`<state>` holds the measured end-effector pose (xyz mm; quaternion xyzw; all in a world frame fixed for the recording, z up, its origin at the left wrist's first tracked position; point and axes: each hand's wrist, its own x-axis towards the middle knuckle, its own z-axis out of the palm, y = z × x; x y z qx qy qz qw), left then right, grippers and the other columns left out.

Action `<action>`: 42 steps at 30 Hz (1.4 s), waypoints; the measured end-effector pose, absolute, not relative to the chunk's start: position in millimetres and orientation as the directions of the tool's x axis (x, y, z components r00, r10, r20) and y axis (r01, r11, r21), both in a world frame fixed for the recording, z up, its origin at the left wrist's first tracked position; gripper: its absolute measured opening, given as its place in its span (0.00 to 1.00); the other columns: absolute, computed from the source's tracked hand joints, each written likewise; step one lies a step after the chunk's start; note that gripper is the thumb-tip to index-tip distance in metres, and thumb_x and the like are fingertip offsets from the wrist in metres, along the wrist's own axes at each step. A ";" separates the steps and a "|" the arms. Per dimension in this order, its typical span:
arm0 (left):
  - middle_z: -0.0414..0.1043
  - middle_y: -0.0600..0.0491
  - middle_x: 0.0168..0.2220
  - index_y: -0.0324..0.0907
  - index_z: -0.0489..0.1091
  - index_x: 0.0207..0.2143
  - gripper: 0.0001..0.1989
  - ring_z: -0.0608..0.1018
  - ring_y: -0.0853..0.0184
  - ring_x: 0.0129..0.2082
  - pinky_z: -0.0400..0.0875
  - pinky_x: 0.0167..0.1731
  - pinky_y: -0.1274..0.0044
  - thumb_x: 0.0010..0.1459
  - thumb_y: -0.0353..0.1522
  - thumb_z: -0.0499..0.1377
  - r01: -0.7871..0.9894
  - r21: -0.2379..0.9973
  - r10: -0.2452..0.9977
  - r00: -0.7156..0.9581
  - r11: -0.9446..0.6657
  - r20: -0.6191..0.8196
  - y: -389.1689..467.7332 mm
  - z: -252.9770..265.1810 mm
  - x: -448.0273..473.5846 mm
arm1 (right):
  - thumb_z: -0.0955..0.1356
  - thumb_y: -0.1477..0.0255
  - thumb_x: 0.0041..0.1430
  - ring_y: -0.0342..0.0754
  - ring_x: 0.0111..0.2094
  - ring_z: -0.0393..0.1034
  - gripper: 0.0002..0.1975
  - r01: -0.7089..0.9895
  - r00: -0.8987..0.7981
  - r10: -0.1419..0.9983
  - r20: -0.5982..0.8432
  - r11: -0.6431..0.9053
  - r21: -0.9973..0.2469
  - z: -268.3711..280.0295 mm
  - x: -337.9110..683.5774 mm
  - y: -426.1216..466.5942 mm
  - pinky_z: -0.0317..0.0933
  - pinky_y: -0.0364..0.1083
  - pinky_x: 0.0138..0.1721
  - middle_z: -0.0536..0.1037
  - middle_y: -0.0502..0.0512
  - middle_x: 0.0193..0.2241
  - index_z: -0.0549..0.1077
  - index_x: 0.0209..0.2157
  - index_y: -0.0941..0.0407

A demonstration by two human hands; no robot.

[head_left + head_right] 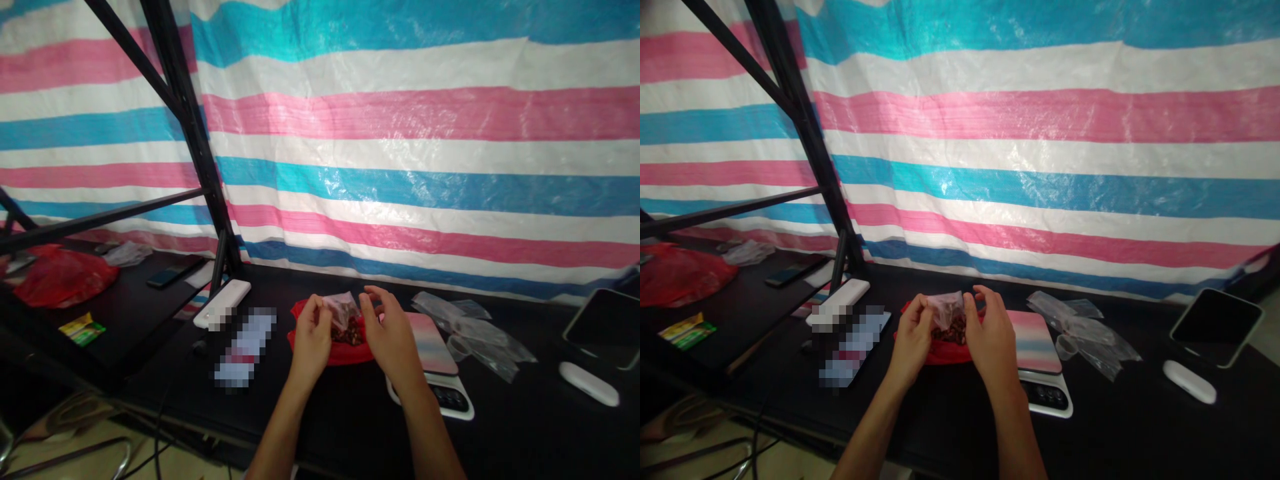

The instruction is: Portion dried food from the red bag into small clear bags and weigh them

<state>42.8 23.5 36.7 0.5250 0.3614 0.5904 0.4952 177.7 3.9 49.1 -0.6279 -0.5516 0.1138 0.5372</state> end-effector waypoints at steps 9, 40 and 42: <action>0.69 0.56 0.31 0.44 0.60 0.33 0.13 0.74 0.70 0.30 0.72 0.34 0.77 0.62 0.44 0.55 -0.254 0.952 0.984 0.013 -0.169 0.179 28.0 33.8 31.3 | 0.69 0.57 0.57 0.51 0.28 0.74 0.20 0.288 0.448 0.837 0.315 0.198 -0.937 49.7 175.0 8.7 0.67 0.48 0.29 0.79 0.55 0.30 0.74 0.45 0.56; 0.74 0.46 0.55 0.46 0.63 0.61 0.23 0.75 0.58 0.55 0.63 0.57 0.63 0.64 0.31 0.59 0.593 0.591 0.816 0.220 -0.547 0.535 30.1 16.9 22.9 | 0.69 0.70 0.57 0.47 0.36 0.73 0.24 0.361 0.280 0.809 0.517 0.410 -0.838 55.0 164.6 7.2 0.70 0.50 0.43 0.78 0.55 0.43 0.73 0.56 0.52; 0.73 0.46 0.56 0.47 0.62 0.62 0.25 0.74 0.57 0.55 0.63 0.57 0.63 0.64 0.31 0.59 0.592 0.591 0.814 0.214 -0.548 0.540 30.5 15.5 22.6 | 0.68 0.71 0.58 0.48 0.37 0.75 0.22 0.344 0.291 0.819 0.495 0.393 -0.853 55.8 164.5 6.6 0.71 0.51 0.44 0.80 0.55 0.39 0.73 0.56 0.53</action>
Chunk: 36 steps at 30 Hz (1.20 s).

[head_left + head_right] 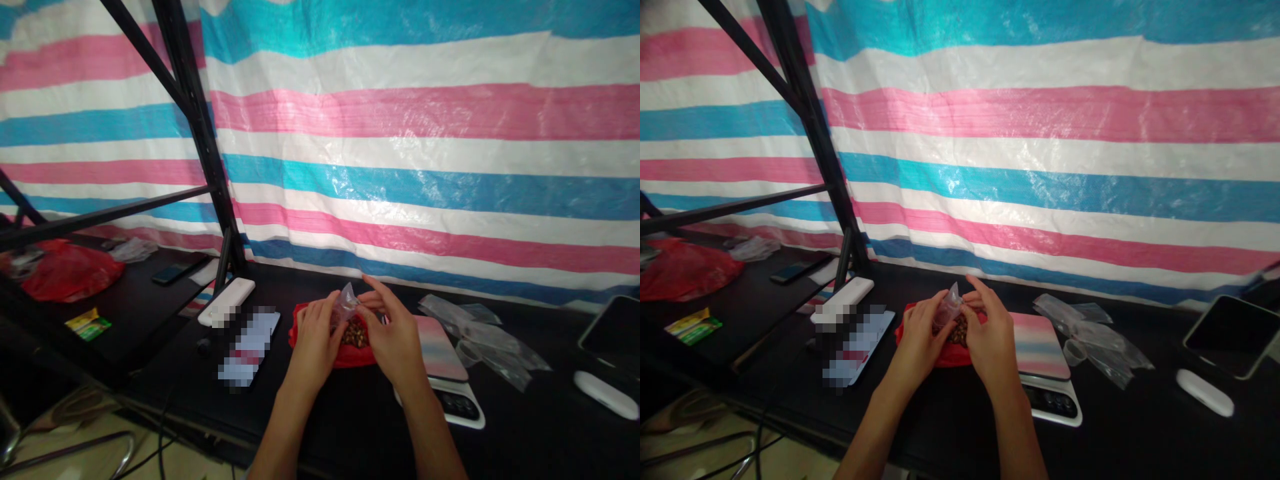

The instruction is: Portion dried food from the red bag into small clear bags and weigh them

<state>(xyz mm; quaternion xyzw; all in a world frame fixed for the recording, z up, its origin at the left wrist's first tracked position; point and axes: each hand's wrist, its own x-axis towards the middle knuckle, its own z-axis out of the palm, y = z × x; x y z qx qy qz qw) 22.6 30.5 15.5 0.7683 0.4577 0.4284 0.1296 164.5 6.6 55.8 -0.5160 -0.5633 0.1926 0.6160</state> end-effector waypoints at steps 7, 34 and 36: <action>0.74 0.47 0.53 0.49 0.63 0.61 0.26 0.74 0.57 0.53 0.65 0.56 0.62 0.61 0.27 0.60 0.587 0.609 0.823 0.196 -0.534 0.533 31.9 12.8 22.3 | 0.65 0.70 0.64 0.49 0.38 0.73 0.19 0.481 0.283 0.772 0.569 0.399 -0.781 56.4 162.9 5.0 0.69 0.52 0.47 0.79 0.54 0.38 0.72 0.56 0.52; 0.68 0.47 0.57 0.49 0.53 0.67 0.35 0.69 0.54 0.58 0.63 0.57 0.60 0.60 0.34 0.63 0.668 0.574 0.849 0.176 -0.474 0.497 17.9 42.6 6.2 | 0.65 0.70 0.63 0.50 0.38 0.74 0.18 0.544 0.311 0.727 0.612 0.391 -0.742 54.7 170.4 6.7 0.69 0.52 0.46 0.78 0.55 0.38 0.73 0.54 0.53; 0.67 0.47 0.57 0.51 0.58 0.63 0.30 0.67 0.54 0.59 0.63 0.57 0.59 0.61 0.36 0.62 0.707 0.550 0.861 0.170 -0.445 0.479 7.4 57.0 -6.6 | 0.65 0.69 0.62 0.50 0.36 0.73 0.18 0.527 0.402 0.700 0.590 0.351 -0.774 55.1 175.6 7.3 0.69 0.52 0.43 0.78 0.56 0.37 0.74 0.53 0.55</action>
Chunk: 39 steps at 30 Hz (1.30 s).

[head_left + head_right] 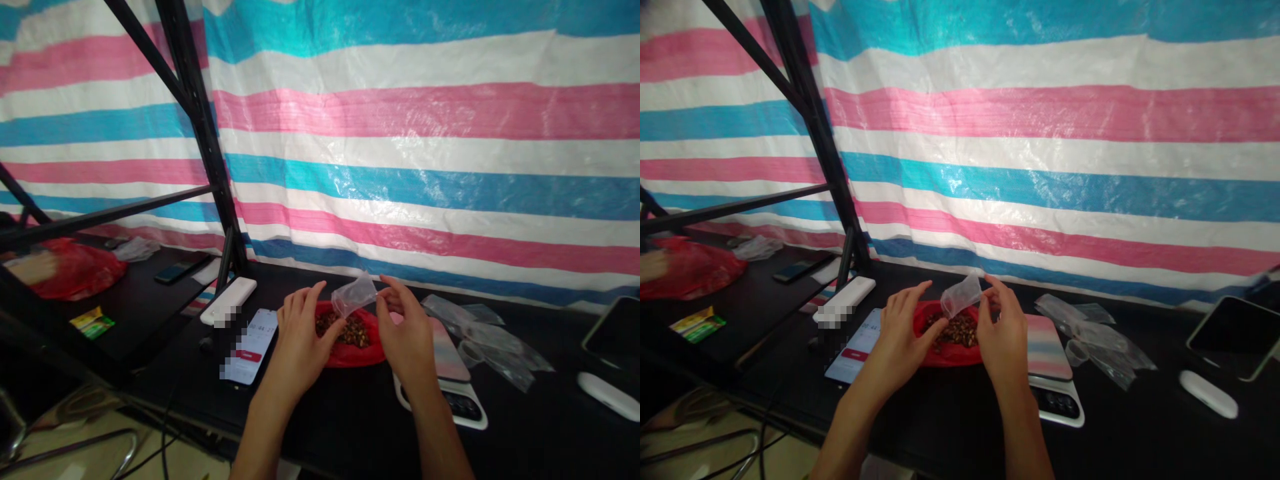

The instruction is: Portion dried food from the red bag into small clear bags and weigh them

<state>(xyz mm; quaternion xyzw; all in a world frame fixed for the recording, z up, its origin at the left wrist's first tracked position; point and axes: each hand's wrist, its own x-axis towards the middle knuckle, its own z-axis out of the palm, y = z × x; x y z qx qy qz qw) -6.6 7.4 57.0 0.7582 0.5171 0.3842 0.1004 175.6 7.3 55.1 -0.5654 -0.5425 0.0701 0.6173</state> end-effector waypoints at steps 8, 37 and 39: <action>0.68 0.46 0.52 0.45 0.73 0.40 0.16 0.66 0.50 0.55 0.63 0.54 0.57 0.50 0.21 0.57 0.824 0.331 0.887 0.441 -0.460 0.136 -6.7 54.5 -20.6 | 0.68 0.65 0.55 0.50 0.32 0.73 0.18 0.371 0.637 0.632 0.441 0.251 -0.894 57.2 197.8 6.4 0.70 0.49 0.34 0.76 0.55 0.33 0.76 0.46 0.57; 0.76 0.50 0.41 0.45 0.74 0.39 0.07 0.70 0.58 0.47 0.65 0.47 0.64 0.64 0.27 0.56 0.636 0.448 0.670 0.151 -0.629 0.727 -5.9 41.9 32.1 | 0.64 0.67 0.51 0.69 0.45 0.72 0.23 0.598 0.801 0.316 0.509 -0.443 -0.668 38.8 347.5 -52.0 0.64 0.65 0.49 0.78 0.67 0.36 0.78 0.47 0.60; 0.76 0.49 0.40 0.43 0.73 0.39 0.07 0.71 0.59 0.44 0.66 0.45 0.65 0.64 0.27 0.55 0.620 0.427 0.640 0.162 -0.658 0.751 -8.5 41.4 37.3 | 0.63 0.67 0.54 0.71 0.48 0.70 0.23 0.677 0.728 0.308 0.612 -0.458 -0.576 44.0 343.9 -56.6 0.61 0.66 0.52 0.78 0.68 0.36 0.78 0.48 0.59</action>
